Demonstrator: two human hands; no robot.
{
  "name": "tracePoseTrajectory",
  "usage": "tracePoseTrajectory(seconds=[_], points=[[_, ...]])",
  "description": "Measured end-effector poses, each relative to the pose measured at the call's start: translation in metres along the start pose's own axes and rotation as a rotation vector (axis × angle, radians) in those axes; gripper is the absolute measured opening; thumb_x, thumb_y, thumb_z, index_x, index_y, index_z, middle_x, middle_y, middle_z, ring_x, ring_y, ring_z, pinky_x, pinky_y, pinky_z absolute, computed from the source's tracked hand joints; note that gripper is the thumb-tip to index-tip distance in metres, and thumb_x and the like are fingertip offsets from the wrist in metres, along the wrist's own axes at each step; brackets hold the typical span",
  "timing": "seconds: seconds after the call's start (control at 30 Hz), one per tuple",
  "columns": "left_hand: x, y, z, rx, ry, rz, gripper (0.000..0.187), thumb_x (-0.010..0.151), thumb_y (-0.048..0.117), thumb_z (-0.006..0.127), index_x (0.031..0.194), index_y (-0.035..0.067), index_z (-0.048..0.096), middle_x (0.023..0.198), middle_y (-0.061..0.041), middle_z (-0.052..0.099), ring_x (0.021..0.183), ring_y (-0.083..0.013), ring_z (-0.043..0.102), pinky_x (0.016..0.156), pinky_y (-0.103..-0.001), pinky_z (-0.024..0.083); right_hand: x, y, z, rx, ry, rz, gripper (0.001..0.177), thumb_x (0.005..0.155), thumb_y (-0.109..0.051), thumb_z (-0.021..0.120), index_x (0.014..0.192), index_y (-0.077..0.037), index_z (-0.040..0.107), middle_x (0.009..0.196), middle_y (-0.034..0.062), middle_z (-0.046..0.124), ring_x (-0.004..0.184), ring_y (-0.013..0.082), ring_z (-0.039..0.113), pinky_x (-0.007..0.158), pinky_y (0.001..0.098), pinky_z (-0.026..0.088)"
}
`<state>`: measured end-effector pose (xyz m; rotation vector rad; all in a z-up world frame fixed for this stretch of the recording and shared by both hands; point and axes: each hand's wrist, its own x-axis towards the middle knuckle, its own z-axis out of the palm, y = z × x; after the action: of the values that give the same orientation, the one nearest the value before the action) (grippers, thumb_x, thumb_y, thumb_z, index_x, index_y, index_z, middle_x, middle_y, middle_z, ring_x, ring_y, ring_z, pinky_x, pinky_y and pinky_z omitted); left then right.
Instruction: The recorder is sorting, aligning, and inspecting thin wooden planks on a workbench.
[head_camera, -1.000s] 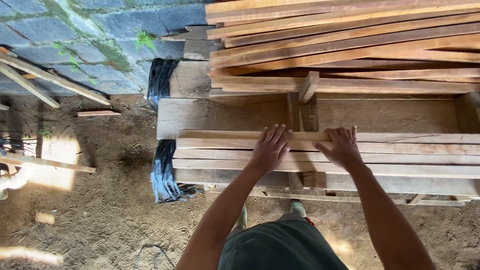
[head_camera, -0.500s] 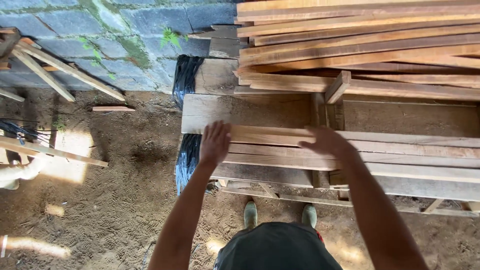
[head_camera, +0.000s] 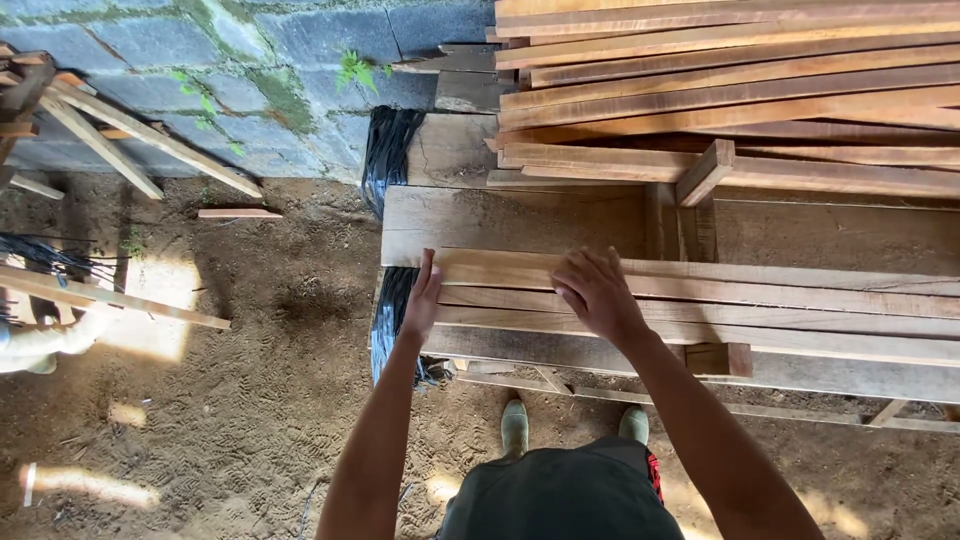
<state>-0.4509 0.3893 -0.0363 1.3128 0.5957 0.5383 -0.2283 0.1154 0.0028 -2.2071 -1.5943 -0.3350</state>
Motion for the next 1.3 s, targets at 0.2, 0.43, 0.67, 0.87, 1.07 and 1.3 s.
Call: tracePoseTrajectory(seconds=[0.2, 0.43, 0.67, 0.87, 1.07, 1.3], points=[[-0.015, 0.022, 0.011, 0.299, 0.135, -0.016, 0.053, 0.109, 0.042, 0.052, 0.156, 0.018, 0.048, 0.151, -0.017, 0.054, 0.144, -0.0347, 0.045, 0.119, -0.048, 0.036, 0.001, -0.007, -0.01, 0.046, -0.038, 0.049, 0.037, 0.096, -0.044, 0.065, 0.13, -0.031, 0.067, 0.139, -0.0007, 0.062, 0.139, 0.0258, 0.051, 0.122, 0.0571, 0.025], [-0.015, 0.032, 0.015, 0.305, 0.124, -0.006, 0.052, 0.11, 0.035, 0.048, 0.156, 0.011, 0.047, 0.147, -0.025, 0.055, 0.141, -0.042, 0.046, 0.117, -0.054, 0.035, 0.008, -0.014, -0.021, 0.058, 0.024, 0.041, 0.021, 0.098, -0.04, 0.063, 0.116, -0.033, 0.073, 0.135, -0.0008, 0.065, 0.136, 0.0243, 0.054, 0.12, 0.053, 0.029], [-0.018, 0.036, 0.015, 0.413, 0.12, -0.024, 0.051, 0.108, 0.04, 0.047, 0.155, 0.02, 0.049, 0.142, -0.024, 0.059, 0.137, -0.0454, 0.049, 0.112, -0.056, 0.039, 0.008, -0.013, -0.018, 0.05, -0.003, 0.084, 0.022, 0.098, -0.042, 0.062, 0.116, -0.034, 0.072, 0.136, -0.0016, 0.064, 0.134, 0.0229, 0.055, 0.119, 0.0511, 0.033], [-0.018, 0.03, 0.013, 0.418, 0.133, -0.041, 0.049, 0.108, 0.038, 0.045, 0.154, 0.022, 0.051, 0.14, -0.027, 0.06, 0.134, -0.0499, 0.05, 0.109, -0.057, 0.041, 0.008, -0.011, -0.02, 0.108, -0.098, 0.222, 0.059, 0.091, -0.042, 0.069, 0.143, -0.017, 0.054, 0.134, 0.0122, 0.061, 0.131, 0.0306, 0.056, 0.12, 0.0499, 0.034], [-0.02, 0.031, 0.015, 0.455, 0.158, -0.043, 0.049, 0.108, 0.041, 0.046, 0.154, 0.025, 0.052, 0.138, -0.026, 0.062, 0.132, -0.0493, 0.052, 0.106, -0.056, 0.044, 0.011, -0.008, -0.01, -0.019, -0.156, 0.256, 0.067, 0.086, -0.051, 0.068, 0.139, -0.014, 0.053, 0.122, 0.0121, 0.064, 0.122, 0.0315, 0.06, 0.115, 0.0482, 0.038], [-0.021, 0.051, 0.028, 0.502, 0.166, 0.023, 0.049, 0.108, 0.039, 0.043, 0.156, 0.032, 0.048, 0.139, -0.028, 0.061, 0.128, -0.0536, 0.053, 0.106, -0.061, 0.043, 0.013, 0.012, 0.005, 0.097, -0.203, 0.314, 0.056, 0.087, -0.05, 0.07, 0.13, -0.017, 0.056, 0.117, 0.0097, 0.065, 0.12, 0.0332, 0.061, 0.112, 0.0482, 0.041]])
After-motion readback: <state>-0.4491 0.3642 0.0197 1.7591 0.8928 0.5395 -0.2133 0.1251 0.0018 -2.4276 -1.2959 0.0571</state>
